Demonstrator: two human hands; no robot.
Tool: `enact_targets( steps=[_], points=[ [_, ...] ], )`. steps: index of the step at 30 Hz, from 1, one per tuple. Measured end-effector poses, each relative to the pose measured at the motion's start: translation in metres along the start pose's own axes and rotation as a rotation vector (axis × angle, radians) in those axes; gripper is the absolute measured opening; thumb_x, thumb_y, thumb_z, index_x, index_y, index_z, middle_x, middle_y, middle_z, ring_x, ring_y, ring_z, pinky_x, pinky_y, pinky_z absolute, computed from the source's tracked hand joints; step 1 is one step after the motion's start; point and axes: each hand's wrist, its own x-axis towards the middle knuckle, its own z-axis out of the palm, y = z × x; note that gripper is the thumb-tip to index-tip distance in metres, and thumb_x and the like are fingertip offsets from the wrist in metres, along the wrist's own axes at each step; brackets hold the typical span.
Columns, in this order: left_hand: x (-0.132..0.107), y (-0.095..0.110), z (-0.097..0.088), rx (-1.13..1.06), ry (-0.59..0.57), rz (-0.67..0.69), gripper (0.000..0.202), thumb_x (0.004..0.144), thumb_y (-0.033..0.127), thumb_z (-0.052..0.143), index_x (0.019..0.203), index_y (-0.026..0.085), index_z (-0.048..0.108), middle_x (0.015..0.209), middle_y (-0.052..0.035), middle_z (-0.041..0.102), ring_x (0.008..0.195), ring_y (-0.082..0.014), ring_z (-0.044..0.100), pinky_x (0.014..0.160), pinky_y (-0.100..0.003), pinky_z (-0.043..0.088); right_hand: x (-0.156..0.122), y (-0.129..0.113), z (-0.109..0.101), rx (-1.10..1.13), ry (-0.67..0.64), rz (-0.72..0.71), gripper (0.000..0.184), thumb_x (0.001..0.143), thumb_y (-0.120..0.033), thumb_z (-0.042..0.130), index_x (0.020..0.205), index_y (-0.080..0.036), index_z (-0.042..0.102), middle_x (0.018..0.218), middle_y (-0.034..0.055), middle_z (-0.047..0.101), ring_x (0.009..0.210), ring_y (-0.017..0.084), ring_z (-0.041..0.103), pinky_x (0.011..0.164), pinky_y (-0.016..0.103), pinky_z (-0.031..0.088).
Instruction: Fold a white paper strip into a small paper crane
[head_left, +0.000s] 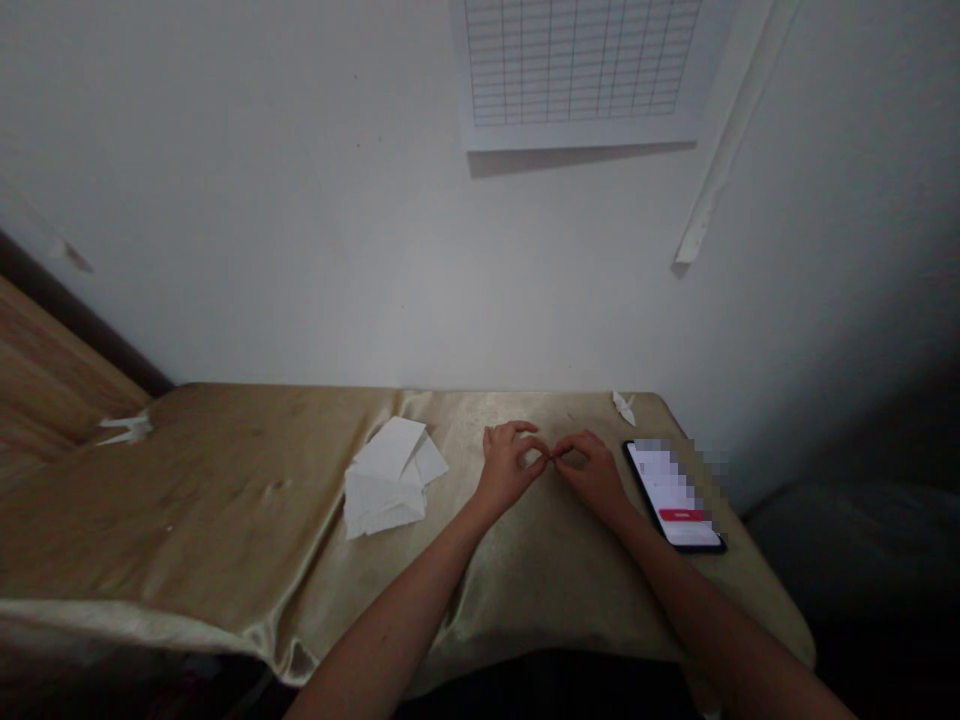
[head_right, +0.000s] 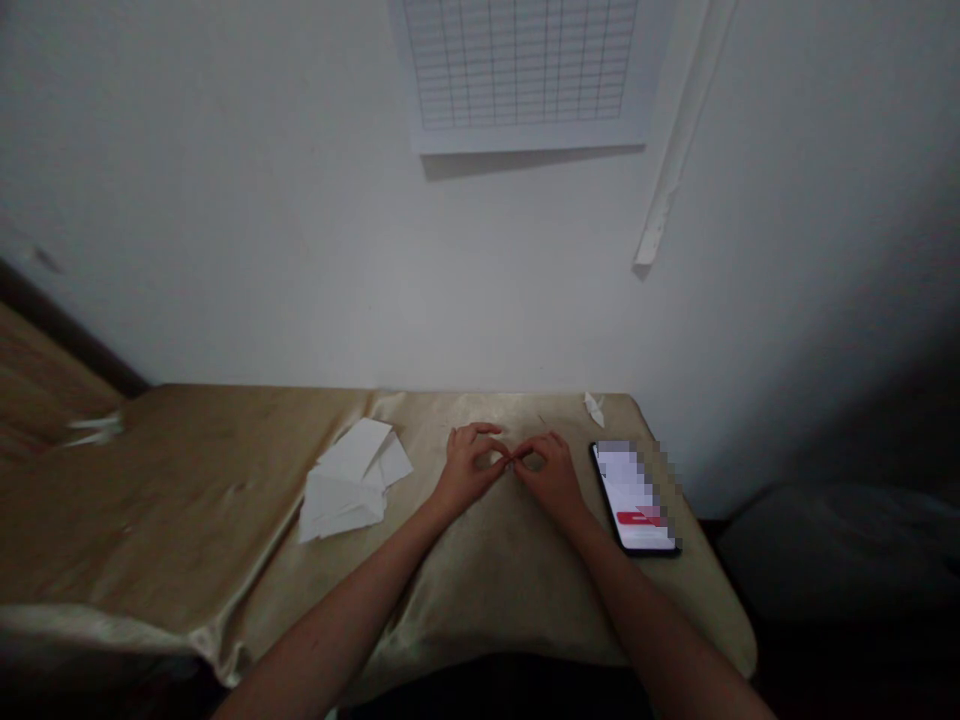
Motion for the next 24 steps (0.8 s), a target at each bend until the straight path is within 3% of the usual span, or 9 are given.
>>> enact_targets(
  steps=[4,10,15,24],
  points=[
    [0.001,0.002,0.002,-0.012,-0.006,-0.019,0.012,0.08,0.019,0.077,0.087,0.028,0.076,0.124,-0.0025,0.067,0.122,-0.0249,0.057,0.119,-0.061,0.02,0.0,0.001,-0.001,0.047,-0.027,0.034,0.006,0.076,-0.02,0.067,0.077,-0.025,0.071,0.084,0.0021,0.071,0.089,0.022,0.064,0.09,0.04,0.047],
    [0.003,-0.001,0.004,-0.063,-0.008,-0.012,0.014,0.078,0.016,0.078,0.088,0.027,0.076,0.118,-0.0036,0.069,0.117,-0.0242,0.06,0.111,-0.049,0.037,0.0,0.004,0.0,0.127,-0.039,0.115,0.005,0.074,-0.021,0.067,0.075,-0.023,0.071,0.087,0.0028,0.071,0.09,0.022,0.064,0.089,0.038,0.047],
    [0.006,-0.014,0.002,-0.11,-0.026,0.104,0.012,0.081,0.023,0.081,0.09,0.029,0.079,0.119,-0.0035,0.07,0.117,-0.0234,0.061,0.107,-0.044,0.041,0.001,0.005,-0.005,0.143,-0.045,0.2,0.006,0.074,-0.027,0.068,0.075,-0.022,0.072,0.086,0.0028,0.072,0.088,0.022,0.065,0.088,0.038,0.047],
    [0.007,-0.017,0.002,-0.104,-0.031,0.131,0.016,0.073,0.025,0.088,0.086,0.03,0.08,0.118,-0.003,0.071,0.118,-0.0244,0.061,0.107,-0.045,0.041,0.001,0.002,-0.006,0.182,-0.071,0.22,0.009,0.071,-0.031,0.072,0.07,-0.022,0.073,0.098,0.006,0.071,0.098,0.024,0.066,0.093,0.04,0.047]
  ],
)
